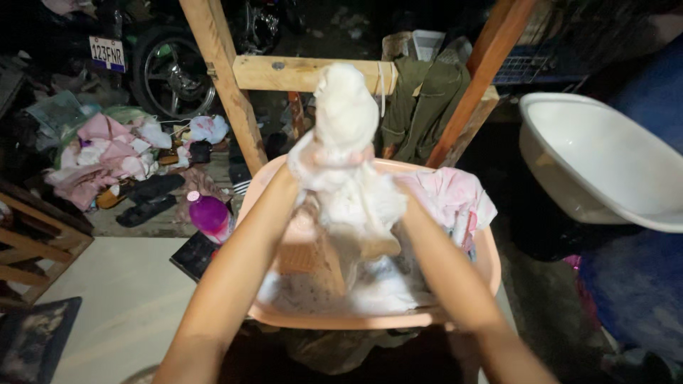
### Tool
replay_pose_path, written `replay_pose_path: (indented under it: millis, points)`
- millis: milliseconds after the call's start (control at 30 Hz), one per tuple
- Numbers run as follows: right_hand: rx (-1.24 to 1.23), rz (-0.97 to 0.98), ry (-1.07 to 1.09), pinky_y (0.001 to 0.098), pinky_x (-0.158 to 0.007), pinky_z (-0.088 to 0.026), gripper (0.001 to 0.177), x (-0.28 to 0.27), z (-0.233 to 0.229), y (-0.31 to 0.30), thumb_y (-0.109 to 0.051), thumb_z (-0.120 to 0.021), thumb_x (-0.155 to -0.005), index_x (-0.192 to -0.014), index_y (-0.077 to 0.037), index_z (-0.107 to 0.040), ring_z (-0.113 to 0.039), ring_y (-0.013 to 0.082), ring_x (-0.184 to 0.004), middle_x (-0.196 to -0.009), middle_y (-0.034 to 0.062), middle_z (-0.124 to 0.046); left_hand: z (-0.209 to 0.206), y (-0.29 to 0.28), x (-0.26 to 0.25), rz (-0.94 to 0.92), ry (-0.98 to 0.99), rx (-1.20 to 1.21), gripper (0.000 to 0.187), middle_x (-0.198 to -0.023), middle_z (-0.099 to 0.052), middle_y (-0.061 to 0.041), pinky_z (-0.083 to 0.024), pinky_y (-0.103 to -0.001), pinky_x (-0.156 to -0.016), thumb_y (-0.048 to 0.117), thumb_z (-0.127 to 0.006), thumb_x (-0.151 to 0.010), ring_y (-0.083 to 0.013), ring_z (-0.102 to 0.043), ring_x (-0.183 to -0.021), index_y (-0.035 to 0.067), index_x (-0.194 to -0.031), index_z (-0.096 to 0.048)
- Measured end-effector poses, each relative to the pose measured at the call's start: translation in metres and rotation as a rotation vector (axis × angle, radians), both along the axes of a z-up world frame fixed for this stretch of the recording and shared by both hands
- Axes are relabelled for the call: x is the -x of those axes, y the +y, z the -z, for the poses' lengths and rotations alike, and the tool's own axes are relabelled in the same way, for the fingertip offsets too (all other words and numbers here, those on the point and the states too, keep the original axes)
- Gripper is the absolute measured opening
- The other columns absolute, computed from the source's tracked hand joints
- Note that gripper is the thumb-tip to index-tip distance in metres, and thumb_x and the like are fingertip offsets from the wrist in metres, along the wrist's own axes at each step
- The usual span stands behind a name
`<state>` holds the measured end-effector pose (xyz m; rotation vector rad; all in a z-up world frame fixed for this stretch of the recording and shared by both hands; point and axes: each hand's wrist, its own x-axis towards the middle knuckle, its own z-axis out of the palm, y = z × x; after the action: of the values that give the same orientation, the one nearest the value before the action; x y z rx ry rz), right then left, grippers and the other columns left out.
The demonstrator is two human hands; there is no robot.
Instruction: The person washes clothes by hand in a pink plastic basin filled with soapy water, scrubbing and wringing a white shirt and other garments.
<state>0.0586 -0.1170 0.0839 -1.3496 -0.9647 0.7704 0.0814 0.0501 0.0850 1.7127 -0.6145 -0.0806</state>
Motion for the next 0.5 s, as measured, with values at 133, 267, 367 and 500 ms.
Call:
replay_pose_path:
  millis: [133,267,367,500]
  points:
    - [0.283,-0.086,-0.024,0.0366,-0.086,-0.053,0.034,0.006,0.033,-0.002,-0.035,-0.063,-0.094,-0.107,-0.004,-0.065,-0.067,0.0240,-0.097,-0.107,0.0125,-0.070,0.005,0.003,0.007,-0.080,-0.032,-0.033,0.062,-0.105,-0.074,-0.018,-0.056,-0.042,-0.090,0.038,-0.089,-0.063,-0.0335,-0.071,-0.100,0.003,-0.109,-0.068]
    - [-0.057,0.452,-0.088,0.0379,-0.085,-0.053,0.034,0.011,0.052,0.007,-0.036,-0.065,-0.093,-0.104,-0.005,-0.067,-0.068,0.0256,-0.095,-0.105,0.0127,-0.072,0.006,-0.017,0.017,-0.427,-0.232,-0.103,0.063,-0.105,-0.074,-0.018,-0.056,-0.041,-0.090,0.039,-0.090,-0.062,-0.0332,-0.072,-0.100,0.003,-0.109,-0.068]
    - [-0.197,0.840,-0.304,0.0389,-0.084,-0.054,0.033,0.008,0.066,0.028,-0.037,-0.066,-0.091,-0.102,-0.005,-0.069,-0.069,0.0267,-0.094,-0.103,0.0129,-0.073,0.008,-0.033,0.028,-0.628,-0.277,-0.156,0.064,-0.105,-0.074,-0.018,-0.056,-0.041,-0.090,0.040,-0.090,-0.062,-0.0330,-0.072,-0.100,0.003,-0.109,-0.068]
    - [-0.162,1.190,-0.571,0.0402,-0.083,-0.054,0.033,-0.001,0.081,0.050,-0.038,-0.067,-0.090,-0.099,-0.006,-0.071,-0.070,0.0283,-0.093,-0.100,0.0131,-0.074,0.004,-0.072,0.029,-0.833,-0.336,0.005,0.060,-0.103,-0.076,-0.018,-0.057,-0.040,-0.090,0.037,-0.086,-0.062,-0.0340,-0.073,-0.099,0.006,-0.110,-0.070]
